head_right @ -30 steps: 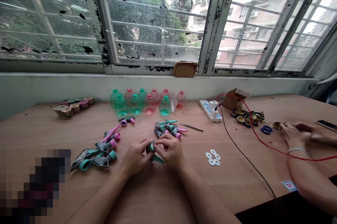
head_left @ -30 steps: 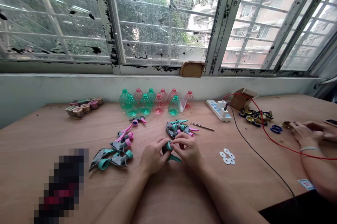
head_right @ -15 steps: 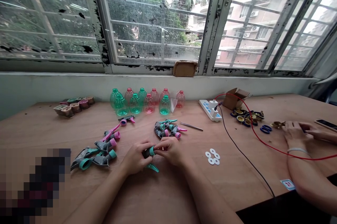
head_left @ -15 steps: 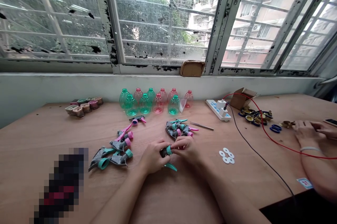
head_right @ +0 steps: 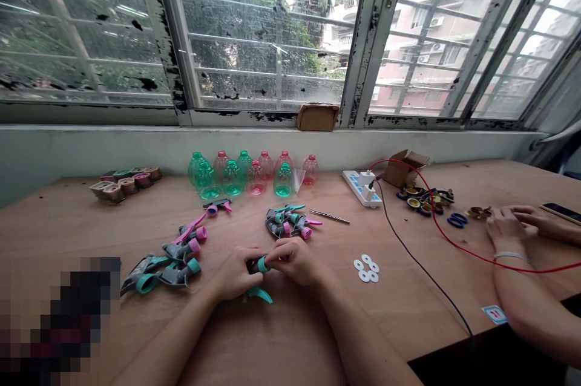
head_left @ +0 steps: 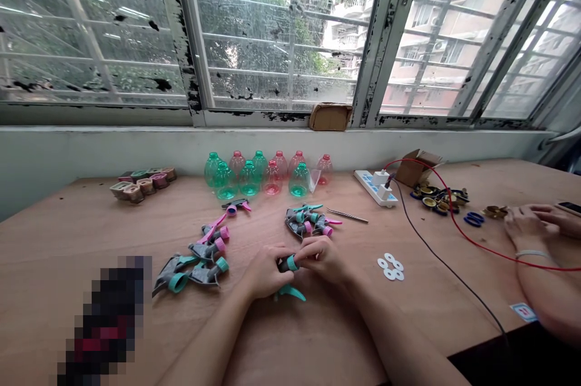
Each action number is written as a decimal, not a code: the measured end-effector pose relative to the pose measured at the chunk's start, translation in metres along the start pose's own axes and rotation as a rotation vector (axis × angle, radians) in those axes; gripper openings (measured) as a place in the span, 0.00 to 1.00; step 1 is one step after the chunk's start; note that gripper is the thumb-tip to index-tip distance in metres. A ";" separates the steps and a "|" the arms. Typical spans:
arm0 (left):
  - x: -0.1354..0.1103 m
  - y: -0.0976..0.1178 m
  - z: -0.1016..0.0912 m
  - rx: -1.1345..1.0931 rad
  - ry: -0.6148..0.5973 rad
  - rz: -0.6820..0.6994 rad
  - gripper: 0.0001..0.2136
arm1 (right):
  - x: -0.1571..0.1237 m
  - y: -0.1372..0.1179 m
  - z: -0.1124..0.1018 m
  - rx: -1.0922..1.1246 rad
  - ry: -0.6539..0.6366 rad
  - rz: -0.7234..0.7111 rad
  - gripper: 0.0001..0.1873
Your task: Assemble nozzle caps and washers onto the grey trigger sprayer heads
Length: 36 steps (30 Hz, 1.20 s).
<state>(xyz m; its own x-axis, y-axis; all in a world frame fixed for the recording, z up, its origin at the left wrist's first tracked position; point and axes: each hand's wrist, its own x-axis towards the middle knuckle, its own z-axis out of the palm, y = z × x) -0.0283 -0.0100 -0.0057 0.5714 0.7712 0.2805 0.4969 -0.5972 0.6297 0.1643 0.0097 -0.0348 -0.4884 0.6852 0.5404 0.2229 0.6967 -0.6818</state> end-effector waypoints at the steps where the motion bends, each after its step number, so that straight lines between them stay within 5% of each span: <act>1: 0.000 0.000 0.000 -0.003 -0.003 0.000 0.18 | 0.000 0.001 0.000 -0.005 -0.001 -0.002 0.13; 13: 0.001 -0.006 -0.002 -0.153 0.105 0.011 0.12 | 0.004 -0.016 0.000 -0.041 0.169 -0.019 0.08; 33: 0.003 -0.005 -0.001 -0.218 0.066 -0.043 0.14 | -0.001 -0.019 0.004 -0.090 0.167 -0.034 0.09; 36: 0.004 -0.006 0.000 -0.176 0.127 -0.075 0.17 | 0.000 -0.022 0.006 -0.038 0.172 0.011 0.20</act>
<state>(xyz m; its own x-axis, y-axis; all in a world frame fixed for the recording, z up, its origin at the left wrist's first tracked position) -0.0290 -0.0036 -0.0084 0.4453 0.8399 0.3103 0.4068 -0.4985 0.7656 0.1544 -0.0064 -0.0227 -0.3352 0.7165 0.6118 0.2606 0.6945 -0.6706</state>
